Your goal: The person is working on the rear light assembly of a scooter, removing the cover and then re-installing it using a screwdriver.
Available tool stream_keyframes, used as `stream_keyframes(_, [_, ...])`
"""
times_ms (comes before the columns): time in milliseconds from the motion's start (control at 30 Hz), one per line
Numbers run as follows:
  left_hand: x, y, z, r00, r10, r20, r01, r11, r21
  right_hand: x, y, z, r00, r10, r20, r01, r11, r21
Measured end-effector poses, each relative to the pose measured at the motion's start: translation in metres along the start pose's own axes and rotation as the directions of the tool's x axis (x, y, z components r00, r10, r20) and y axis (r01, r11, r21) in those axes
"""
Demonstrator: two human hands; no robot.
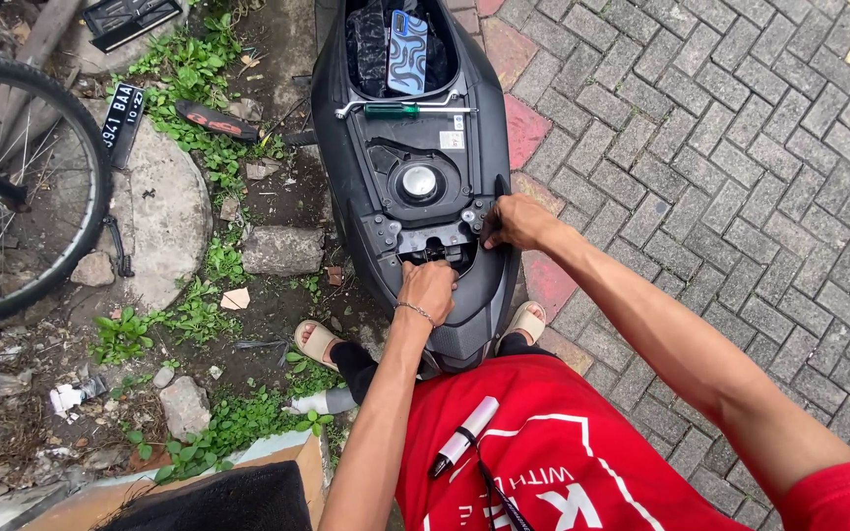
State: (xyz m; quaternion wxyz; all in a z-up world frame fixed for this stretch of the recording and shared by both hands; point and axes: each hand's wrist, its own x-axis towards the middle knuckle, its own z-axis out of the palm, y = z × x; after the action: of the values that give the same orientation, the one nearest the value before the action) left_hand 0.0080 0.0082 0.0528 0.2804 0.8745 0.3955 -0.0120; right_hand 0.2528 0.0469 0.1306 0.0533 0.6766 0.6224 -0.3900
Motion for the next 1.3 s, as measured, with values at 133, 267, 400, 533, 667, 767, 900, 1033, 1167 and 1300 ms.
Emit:
stream_keyframes(133, [0.005, -0.003, 0.009, 1.000, -0.017, 0.017, 0.017, 1.000, -0.007, 0.014, 0.018, 0.014, 1.000, 0.021, 0.004, -0.021, 1.000, 0.023])
stream_keyframes(267, [0.003, -0.002, 0.007, 1.000, -0.007, 0.013, 0.008, 1.000, -0.011, 0.009, 0.019, 0.016, 0.999, 0.040, 0.003, -0.040, 0.999, -0.005])
stream_keyframes(400, [0.006, -0.007, 0.018, 1.000, -0.015, -0.002, 0.015, 0.999, 0.037, -0.007, 0.012, 0.007, 0.997, 0.059, 0.042, -0.057, 0.997, -0.057])
stream_keyframes(533, [0.005, -0.012, 0.025, 0.999, 0.015, -0.029, -0.015, 1.000, 0.015, 0.000, 0.001, 0.010, 0.995, 0.104, -0.012, -0.103, 0.949, -0.299])
stream_keyframes(667, [0.007, -0.019, 0.038, 0.999, 0.029, -0.044, -0.029, 1.000, -0.004, -0.005, -0.003, 0.009, 0.996, 0.087, -0.027, -0.091, 0.945, -0.315])
stream_keyframes(767, [0.013, -0.027, 0.059, 0.998, 0.047, -0.044, -0.047, 0.999, -0.004, -0.016, 0.002, 0.003, 0.998, 0.055, 0.009, -0.054, 0.992, -0.110])
stream_keyframes(900, [0.005, -0.008, 0.019, 1.000, -0.002, -0.002, 0.002, 0.999, 0.032, -0.012, 0.004, 0.005, 1.000, -0.014, 0.025, 0.016, 0.998, -0.053])
stream_keyframes(1033, [0.002, -0.003, 0.006, 1.000, 0.003, 0.012, -0.004, 1.000, 0.024, 0.001, 0.013, 0.010, 0.996, -0.003, 0.085, 0.007, 0.999, -0.053])
stream_keyframes(1167, [0.000, 0.002, -0.006, 1.000, 0.009, 0.010, -0.009, 1.000, 0.022, 0.007, 0.015, 0.012, 0.998, 0.012, 0.057, -0.008, 0.997, -0.073])
stream_keyframes(1300, [-0.005, 0.006, -0.012, 0.999, 0.032, -0.008, -0.031, 0.998, 0.048, 0.012, 0.017, 0.019, 0.996, 0.082, 0.038, -0.076, 0.989, -0.127])
